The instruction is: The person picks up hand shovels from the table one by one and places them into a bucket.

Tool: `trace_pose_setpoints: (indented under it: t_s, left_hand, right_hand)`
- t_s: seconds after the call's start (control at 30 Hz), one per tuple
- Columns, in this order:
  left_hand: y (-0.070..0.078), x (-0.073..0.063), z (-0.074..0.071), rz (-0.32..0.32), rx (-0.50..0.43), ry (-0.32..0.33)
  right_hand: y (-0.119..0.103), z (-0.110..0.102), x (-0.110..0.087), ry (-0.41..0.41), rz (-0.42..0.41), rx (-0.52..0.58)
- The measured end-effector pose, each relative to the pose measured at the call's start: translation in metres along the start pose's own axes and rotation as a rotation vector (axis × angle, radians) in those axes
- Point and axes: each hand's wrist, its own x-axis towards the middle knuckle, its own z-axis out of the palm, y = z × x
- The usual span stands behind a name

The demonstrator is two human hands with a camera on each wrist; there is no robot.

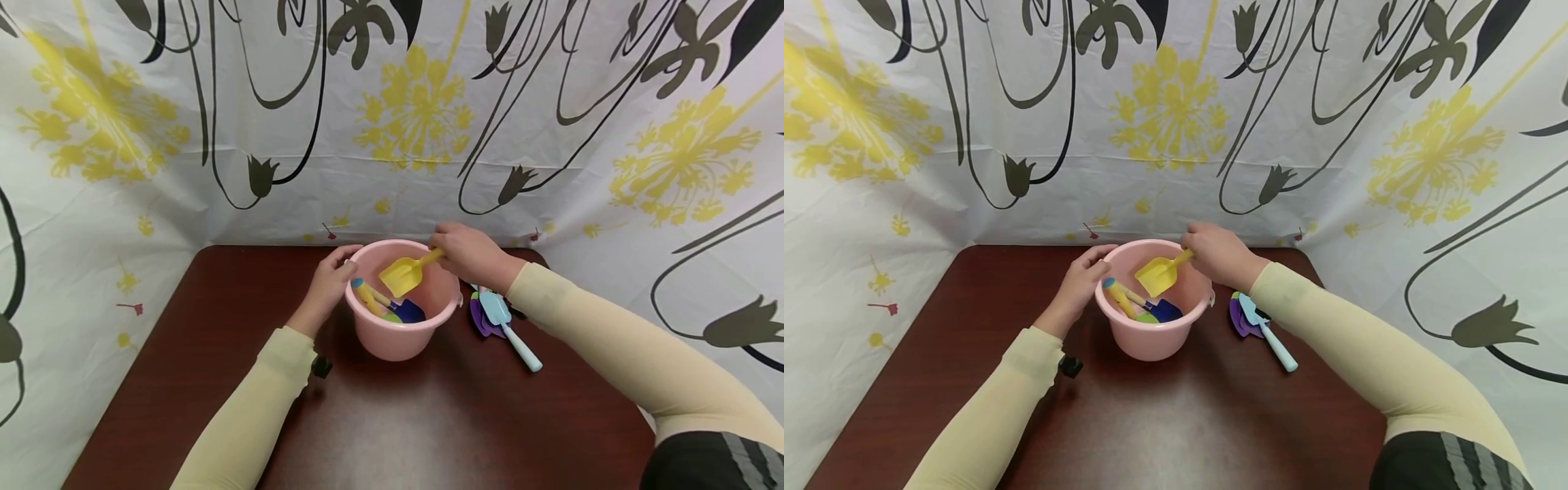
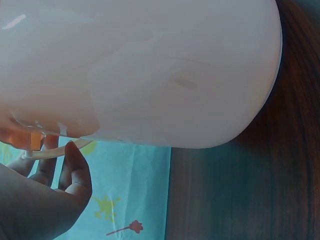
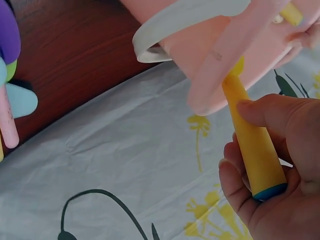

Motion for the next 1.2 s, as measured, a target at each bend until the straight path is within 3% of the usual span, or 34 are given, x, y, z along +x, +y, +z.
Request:
trace_pose_setpoints:
  t_s: [0.3,0.73,1.2]
  left_hand:
    - [-0.001,0.0,-0.003,-0.01,0.008,0.005]
    - [0.001,-0.002,-0.002,-0.019,-0.009,0.007]
    - [0.001,-0.001,-0.001,-0.012,-0.011,-0.005]
  right_hand:
    - [-0.005,0.006,0.017,-0.043,-0.1,-0.029]
    - [-0.013,0.014,0.033,-0.118,-0.118,-0.032]
    - [-0.016,0.019,0.053,-0.328,-0.166,0.017]
